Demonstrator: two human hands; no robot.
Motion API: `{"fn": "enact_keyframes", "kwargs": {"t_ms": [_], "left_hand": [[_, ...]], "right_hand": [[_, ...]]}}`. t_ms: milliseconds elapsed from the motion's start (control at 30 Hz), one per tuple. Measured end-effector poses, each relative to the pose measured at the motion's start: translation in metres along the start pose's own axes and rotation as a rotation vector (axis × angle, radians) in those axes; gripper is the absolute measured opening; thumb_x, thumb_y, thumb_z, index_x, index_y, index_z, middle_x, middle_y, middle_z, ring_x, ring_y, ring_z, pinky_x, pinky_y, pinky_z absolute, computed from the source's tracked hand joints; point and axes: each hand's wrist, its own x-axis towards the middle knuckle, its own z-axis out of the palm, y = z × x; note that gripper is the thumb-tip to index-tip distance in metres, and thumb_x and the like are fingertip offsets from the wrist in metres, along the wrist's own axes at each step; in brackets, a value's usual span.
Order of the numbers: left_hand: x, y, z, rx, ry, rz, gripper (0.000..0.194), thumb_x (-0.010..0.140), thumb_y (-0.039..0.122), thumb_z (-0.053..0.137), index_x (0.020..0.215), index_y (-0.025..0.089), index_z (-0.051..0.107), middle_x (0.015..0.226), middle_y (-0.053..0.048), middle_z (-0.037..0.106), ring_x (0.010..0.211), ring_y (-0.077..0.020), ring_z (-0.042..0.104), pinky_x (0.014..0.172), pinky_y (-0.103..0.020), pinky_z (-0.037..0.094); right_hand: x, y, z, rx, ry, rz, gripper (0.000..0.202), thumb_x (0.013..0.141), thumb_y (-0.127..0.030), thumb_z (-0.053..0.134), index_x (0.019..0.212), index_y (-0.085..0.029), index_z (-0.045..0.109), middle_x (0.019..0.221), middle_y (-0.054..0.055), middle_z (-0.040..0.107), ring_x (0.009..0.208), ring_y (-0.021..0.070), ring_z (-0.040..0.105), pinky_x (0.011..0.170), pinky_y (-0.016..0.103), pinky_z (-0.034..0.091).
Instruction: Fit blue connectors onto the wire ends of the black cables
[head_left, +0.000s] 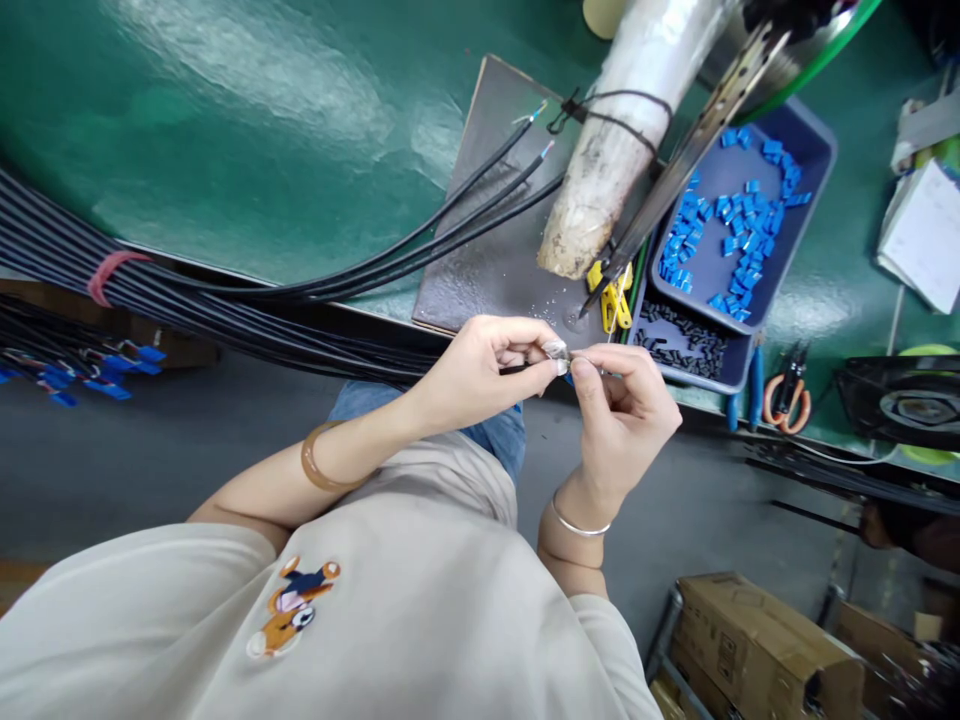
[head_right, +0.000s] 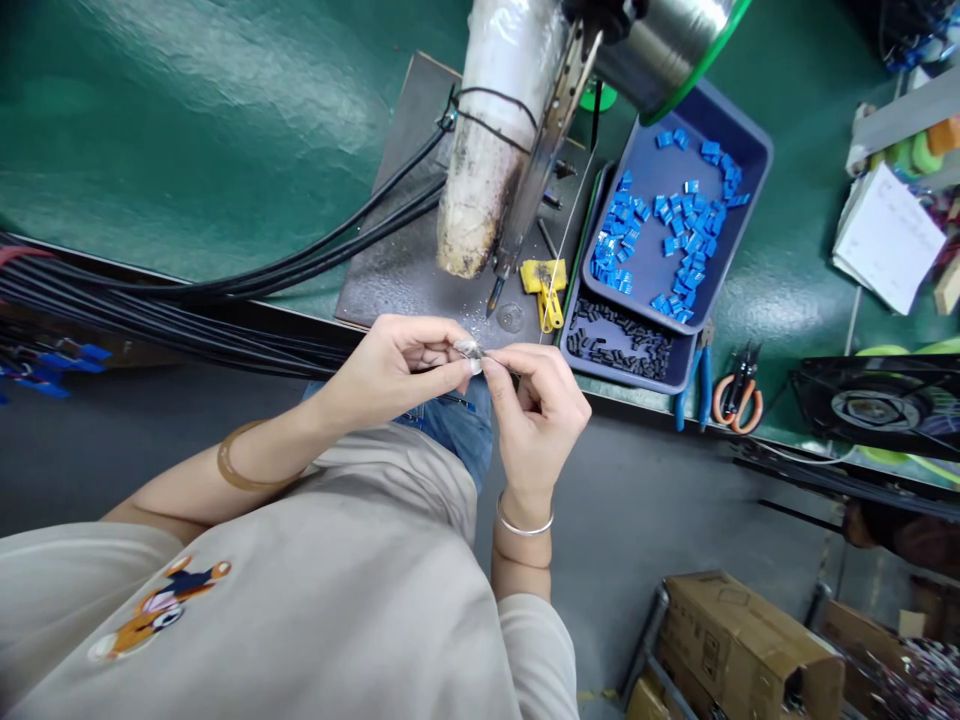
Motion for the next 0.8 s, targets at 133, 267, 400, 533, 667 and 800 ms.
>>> {"fn": "enact_keyframes", "kwargs": {"t_ms": [133,267,400,533,667,800], "left_hand": [[0.000,-0.002,-0.003,-0.024,-0.035,-0.022,0.017,0.077,0.011,0.063,0.088,0.016,0.052,0.065,0.004,0.059,0.057,-0.0056,0.055,0.053,-0.016,0.040],[0.000,-0.002,-0.008,-0.108,-0.083,-0.078,0.020,0.075,0.008,0.060,0.092,0.017,0.052,0.063,0.005,0.062,0.055,-0.0061,0.056,0.053,-0.016,0.040],[0.001,0.001,-0.010,-0.179,-0.109,-0.093,0.005,0.081,0.016,0.063,0.084,0.014,0.059,0.063,0.002,0.062,0.058,-0.0063,0.057,0.057,-0.017,0.044],[0.003,0.004,-0.011,-0.198,-0.107,-0.116,0.010,0.084,0.018,0.064,0.077,0.013,0.059,0.062,0.002,0.061,0.055,-0.0038,0.053,0.052,-0.014,0.040],[0.003,0.004,-0.011,-0.228,-0.092,-0.139,0.008,0.084,0.012,0.060,0.078,0.014,0.056,0.062,0.003,0.062,0.052,-0.0023,0.052,0.051,-0.013,0.039],[0.002,0.002,-0.012,-0.202,-0.091,-0.115,0.007,0.083,0.013,0.062,0.080,0.013,0.056,0.063,0.002,0.062,0.056,-0.0035,0.055,0.054,-0.013,0.042]], "right_hand": [[0.001,0.001,-0.002,-0.048,-0.071,-0.011,0.015,0.083,-0.029,0.073,0.073,-0.020,0.066,0.082,0.001,0.067,0.062,0.0084,0.053,0.047,0.025,0.029],[0.004,0.004,-0.008,-0.006,-0.069,0.043,0.017,0.081,-0.036,0.074,0.085,-0.021,0.068,0.083,-0.001,0.067,0.052,0.0043,0.044,0.044,0.023,0.027],[0.003,0.003,-0.014,0.032,0.124,-0.005,0.019,0.084,-0.040,0.071,0.089,-0.021,0.069,0.076,-0.002,0.066,0.057,0.0072,0.055,0.048,0.022,0.038],[-0.002,-0.001,-0.012,-0.024,0.168,-0.056,0.013,0.088,-0.033,0.067,0.083,-0.021,0.070,0.062,-0.004,0.061,0.055,0.0080,0.057,0.051,0.024,0.040],[-0.004,-0.005,-0.009,-0.070,0.095,-0.013,0.009,0.084,-0.030,0.071,0.083,-0.022,0.071,0.065,-0.004,0.058,0.053,0.0061,0.049,0.047,0.024,0.031],[-0.002,-0.007,-0.009,-0.045,-0.041,0.049,0.004,0.082,-0.026,0.074,0.083,-0.022,0.073,0.068,-0.005,0.055,0.051,0.0035,0.036,0.047,0.024,0.022]]}}
